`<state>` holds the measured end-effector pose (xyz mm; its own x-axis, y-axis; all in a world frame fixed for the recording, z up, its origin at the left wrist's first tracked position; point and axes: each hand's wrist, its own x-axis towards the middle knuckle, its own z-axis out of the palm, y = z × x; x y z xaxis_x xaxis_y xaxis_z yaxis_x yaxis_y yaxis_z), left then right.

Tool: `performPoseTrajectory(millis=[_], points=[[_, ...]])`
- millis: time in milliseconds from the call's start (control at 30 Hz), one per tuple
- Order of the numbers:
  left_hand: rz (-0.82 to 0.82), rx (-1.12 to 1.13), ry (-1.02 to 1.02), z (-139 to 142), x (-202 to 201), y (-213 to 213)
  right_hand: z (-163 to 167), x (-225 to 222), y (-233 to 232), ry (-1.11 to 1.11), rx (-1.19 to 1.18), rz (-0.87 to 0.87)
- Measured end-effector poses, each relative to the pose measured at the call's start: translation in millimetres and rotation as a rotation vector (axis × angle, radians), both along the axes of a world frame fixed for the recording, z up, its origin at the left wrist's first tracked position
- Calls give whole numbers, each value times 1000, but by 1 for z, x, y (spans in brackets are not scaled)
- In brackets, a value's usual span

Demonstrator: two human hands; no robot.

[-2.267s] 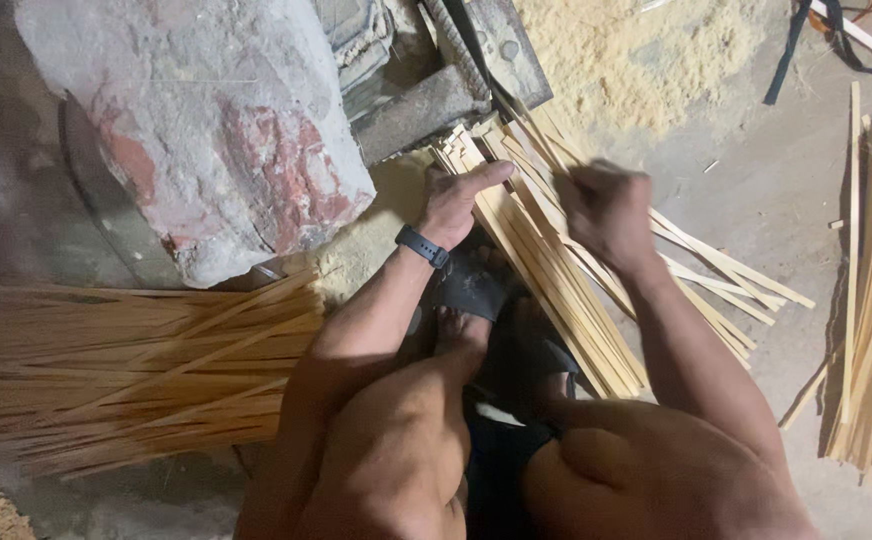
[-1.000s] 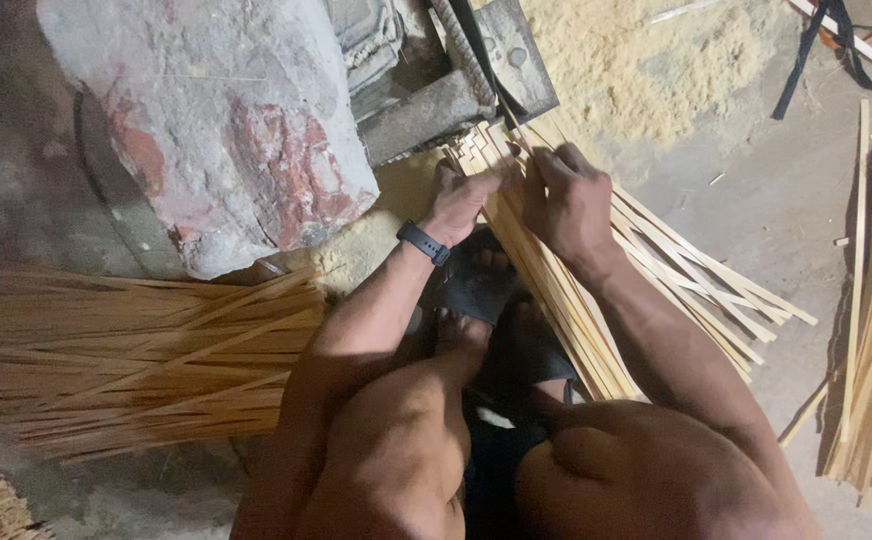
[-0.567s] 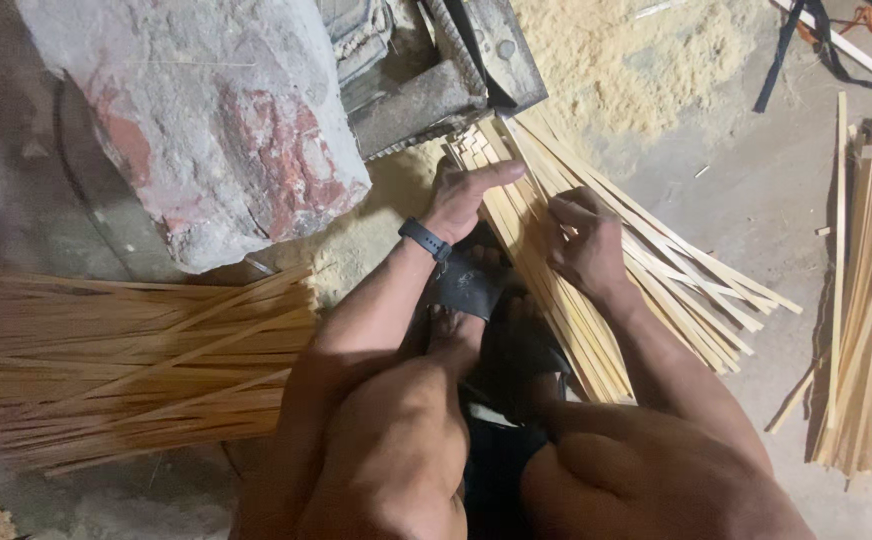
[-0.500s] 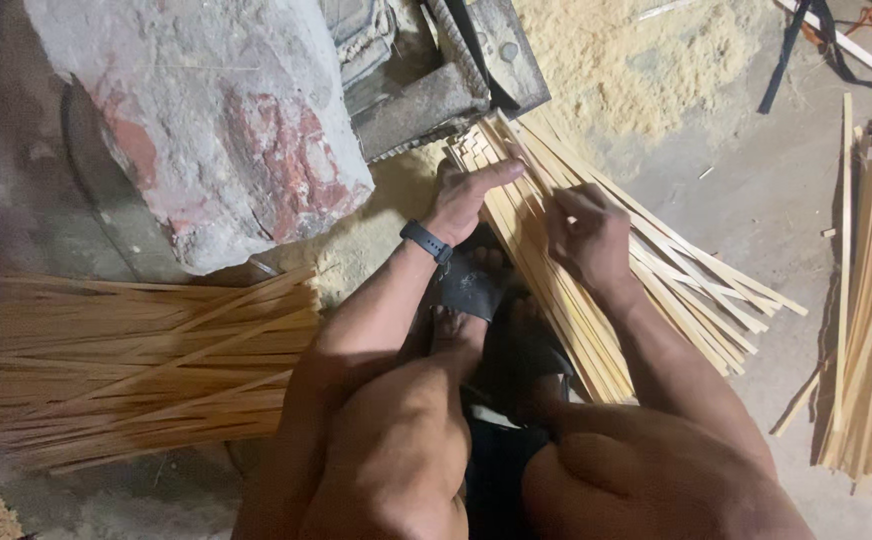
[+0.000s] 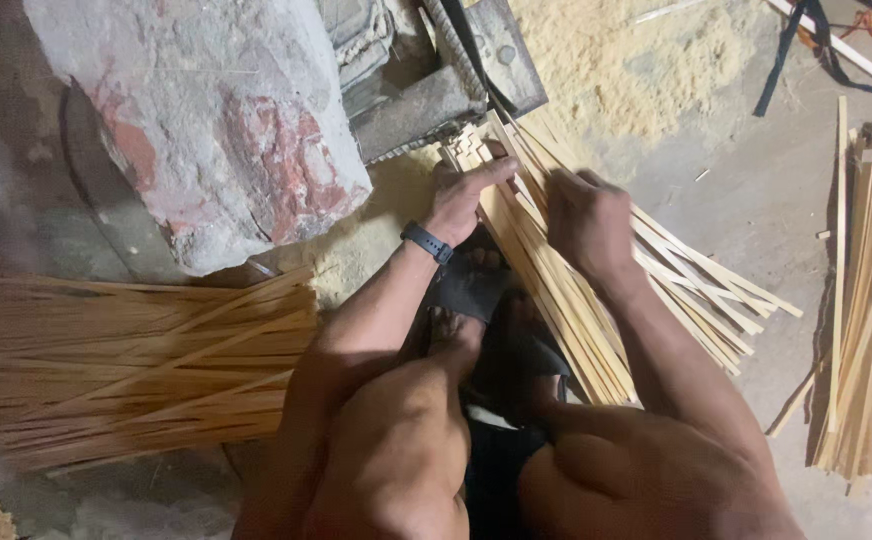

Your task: The person sits on the floor and uses a belt sander to sharpen the ends of thin wooden sticks. They feed bundles of sticks into the sander, align them, and then gather the sharpened sticks into bundles secured with rubber bands.

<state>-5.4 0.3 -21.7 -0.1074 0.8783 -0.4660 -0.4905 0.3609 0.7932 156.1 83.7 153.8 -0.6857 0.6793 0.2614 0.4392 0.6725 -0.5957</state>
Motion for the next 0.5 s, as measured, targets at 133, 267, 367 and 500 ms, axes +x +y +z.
performPoseTrajectory(millis=[133,267,367,500], points=[[200,54,-175,43,-1,2,9,24,-10,52,158,41],[132,50,-265,20,1,6,-6,12,-14,-37,-46,-55],[88,-14,-247,-24,1,2,-17,-9,-5,-48,-37,-39],[288,-180,-193,-48,0,-9,-21,-38,8,67,-5,27]])
